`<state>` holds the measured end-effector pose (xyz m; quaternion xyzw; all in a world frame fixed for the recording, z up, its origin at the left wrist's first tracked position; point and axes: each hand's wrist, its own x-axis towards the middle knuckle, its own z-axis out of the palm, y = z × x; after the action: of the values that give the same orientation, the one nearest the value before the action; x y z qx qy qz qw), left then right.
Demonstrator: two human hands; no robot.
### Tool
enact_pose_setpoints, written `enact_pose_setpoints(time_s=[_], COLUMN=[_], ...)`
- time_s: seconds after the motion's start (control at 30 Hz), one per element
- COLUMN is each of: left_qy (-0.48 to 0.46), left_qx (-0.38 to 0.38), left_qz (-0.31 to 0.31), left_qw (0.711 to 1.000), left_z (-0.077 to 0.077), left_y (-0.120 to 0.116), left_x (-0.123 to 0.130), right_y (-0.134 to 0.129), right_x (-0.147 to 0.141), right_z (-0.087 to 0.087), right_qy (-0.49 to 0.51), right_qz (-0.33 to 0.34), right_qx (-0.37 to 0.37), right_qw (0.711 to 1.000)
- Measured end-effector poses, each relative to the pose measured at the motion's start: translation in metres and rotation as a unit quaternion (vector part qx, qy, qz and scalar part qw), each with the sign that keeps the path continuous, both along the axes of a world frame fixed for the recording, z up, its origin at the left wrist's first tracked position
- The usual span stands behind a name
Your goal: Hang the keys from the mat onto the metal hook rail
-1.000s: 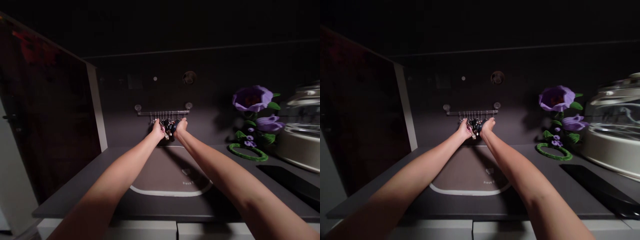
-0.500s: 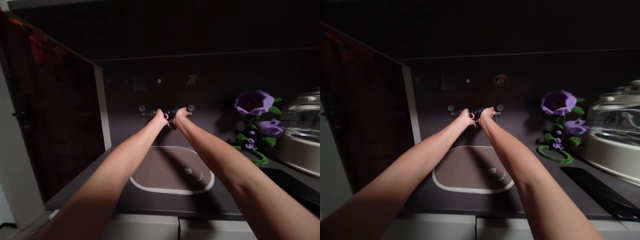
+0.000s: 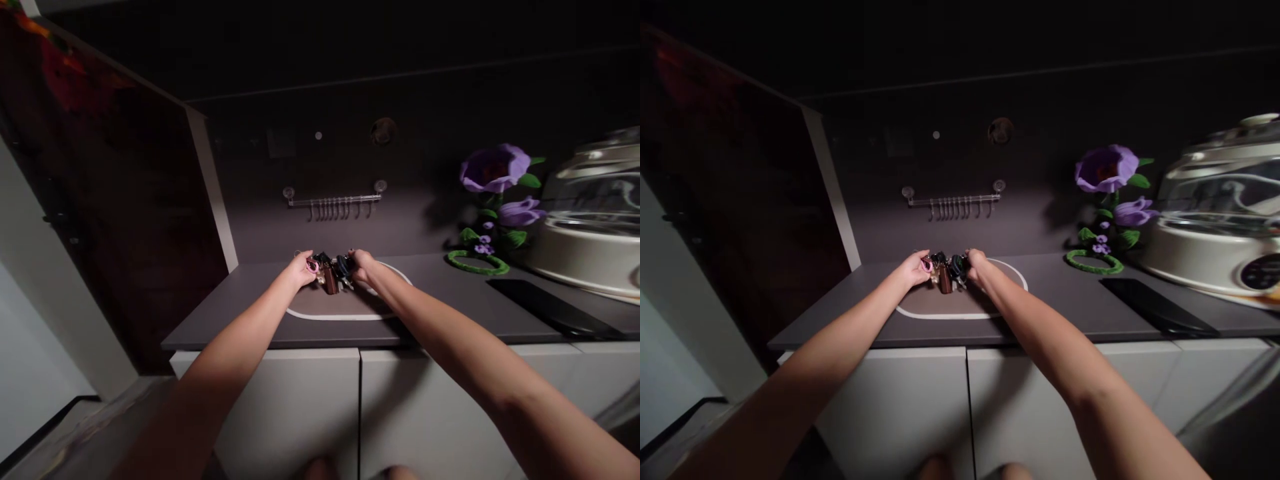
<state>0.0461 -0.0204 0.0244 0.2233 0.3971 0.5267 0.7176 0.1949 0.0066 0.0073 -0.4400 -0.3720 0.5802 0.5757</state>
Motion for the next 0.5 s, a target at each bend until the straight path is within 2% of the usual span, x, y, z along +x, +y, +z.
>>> enact_pose_setpoints(time_s=[0.1,0.17,0.23,0.27,0.3,0.37,0.4,0.47,0.5], left_qy=[0.082,0.148,0.246,0.305,0.363,0.457,0.486,0.508,0.504], left_qx=[0.04,0.086,0.144,0.174,0.202,0.258,0.283,0.317,0.324], left_qz=[-0.033,-0.018,0.002,0.011,0.027,0.069,0.089,0.104,0.097], left_qw=[0.995,0.985,0.959,0.936,0.909,0.849,0.822,0.794,0.795], left_z=[-0.019,-0.027,-0.033,-0.035,-0.036,-0.039,-0.04,-0.043,-0.045], left_y=[-0.003,-0.005,-0.005,-0.005,-0.005,-0.004,-0.003,-0.001,0.0], left_x=[-0.014,-0.024,-0.033,-0.038,-0.042,-0.049,-0.052,-0.055,-0.056], right_y=[-0.021,-0.031,-0.036,-0.038,-0.039,-0.041,-0.042,-0.044,-0.045], right_x=[0.019,0.034,0.049,0.056,0.063,0.073,0.076,0.08,0.081], right_z=[-0.004,-0.006,-0.008,-0.01,-0.012,-0.016,-0.019,-0.022,-0.024], right_qy=[-0.05,-0.098,-0.138,-0.217,-0.311,-0.479,-0.531,-0.592,-0.605], right_qz=[-0.018,-0.033,-0.043,-0.052,-0.061,-0.086,-0.087,-0.086,-0.089], right_qx=[-0.029,-0.005,0.006,0.03,0.06,0.106,0.121,0.129,0.128], right_qw=[0.998,0.995,0.989,0.974,0.947,0.867,0.834,0.791,0.781])
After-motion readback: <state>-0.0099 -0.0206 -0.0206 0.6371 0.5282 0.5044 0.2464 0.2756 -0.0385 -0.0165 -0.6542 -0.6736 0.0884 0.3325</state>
